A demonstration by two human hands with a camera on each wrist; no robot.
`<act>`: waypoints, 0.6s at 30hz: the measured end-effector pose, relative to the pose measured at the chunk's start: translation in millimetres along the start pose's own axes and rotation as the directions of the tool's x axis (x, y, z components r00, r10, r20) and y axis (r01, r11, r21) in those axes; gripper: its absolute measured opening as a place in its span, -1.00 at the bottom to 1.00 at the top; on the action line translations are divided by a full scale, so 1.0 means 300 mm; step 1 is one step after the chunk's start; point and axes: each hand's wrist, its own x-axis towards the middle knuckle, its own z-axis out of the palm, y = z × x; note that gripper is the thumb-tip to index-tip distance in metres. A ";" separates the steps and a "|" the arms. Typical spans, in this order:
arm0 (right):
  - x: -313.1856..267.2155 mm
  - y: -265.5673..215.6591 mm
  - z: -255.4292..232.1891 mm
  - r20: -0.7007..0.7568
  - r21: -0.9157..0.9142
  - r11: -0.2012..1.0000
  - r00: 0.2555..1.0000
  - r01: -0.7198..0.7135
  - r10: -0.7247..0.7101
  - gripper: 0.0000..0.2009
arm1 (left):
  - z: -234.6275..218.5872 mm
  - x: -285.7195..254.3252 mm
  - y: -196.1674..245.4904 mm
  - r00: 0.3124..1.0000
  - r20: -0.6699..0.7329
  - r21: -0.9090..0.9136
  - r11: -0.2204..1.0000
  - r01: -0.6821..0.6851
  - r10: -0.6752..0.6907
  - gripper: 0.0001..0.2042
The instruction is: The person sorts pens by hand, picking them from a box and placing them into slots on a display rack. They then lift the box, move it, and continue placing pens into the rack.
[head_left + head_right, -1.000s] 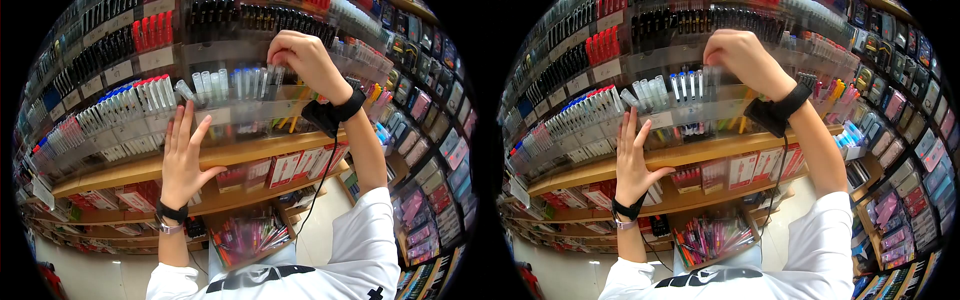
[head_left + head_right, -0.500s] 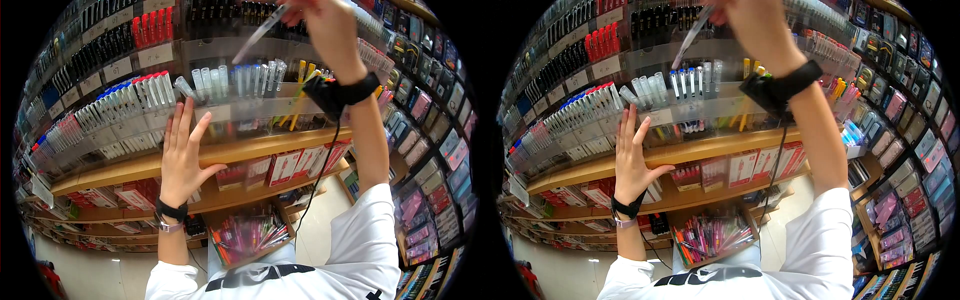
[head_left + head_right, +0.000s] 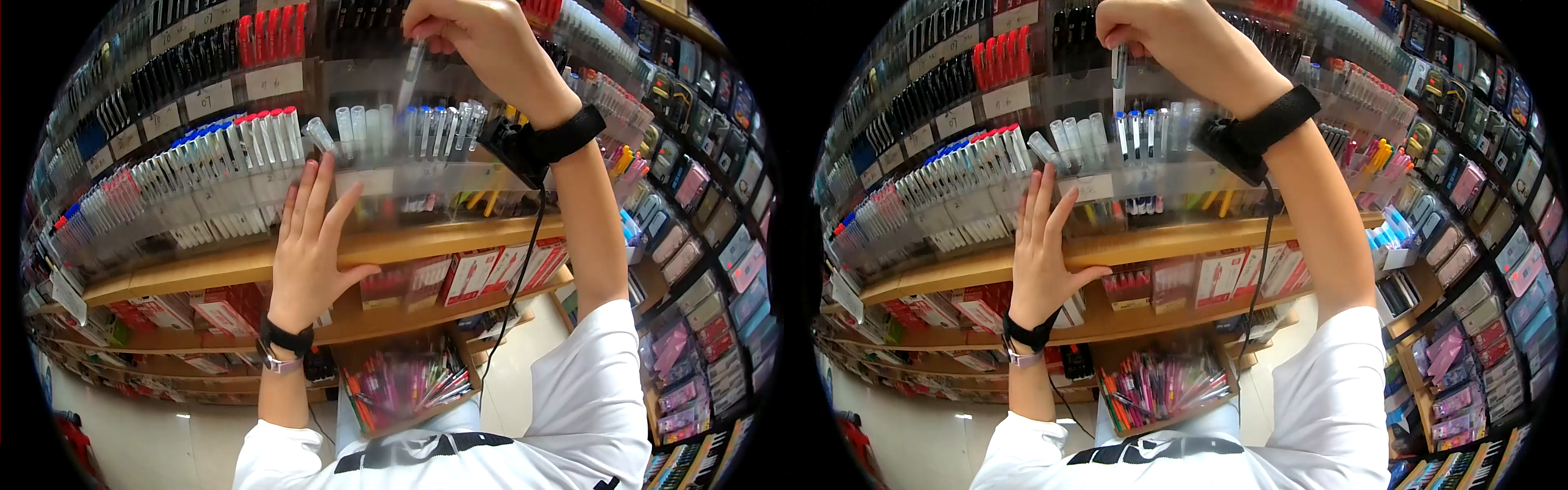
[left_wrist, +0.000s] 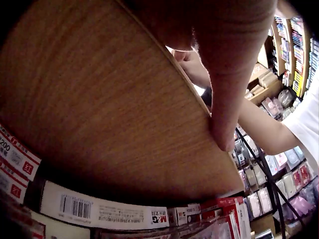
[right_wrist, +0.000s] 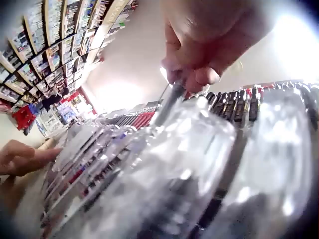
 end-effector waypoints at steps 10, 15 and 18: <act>0.016 0.009 -0.013 -0.063 -0.026 0.999 0.998 0.025 -0.026 -0.91 | -0.004 0.002 0.002 1.000 -0.011 -0.005 1.000 -0.006 0.006 0.06; 0.016 -0.010 -0.044 -0.213 -0.083 0.996 0.977 -0.023 0.004 -0.84 | -0.003 0.001 -0.001 1.000 -0.009 -0.019 1.000 -0.018 0.018 0.08; 0.028 -0.015 -0.058 -0.230 -0.148 0.988 0.973 -0.038 0.003 -0.83 | -0.006 0.001 -0.001 1.000 -0.002 -0.027 1.000 -0.013 0.013 0.09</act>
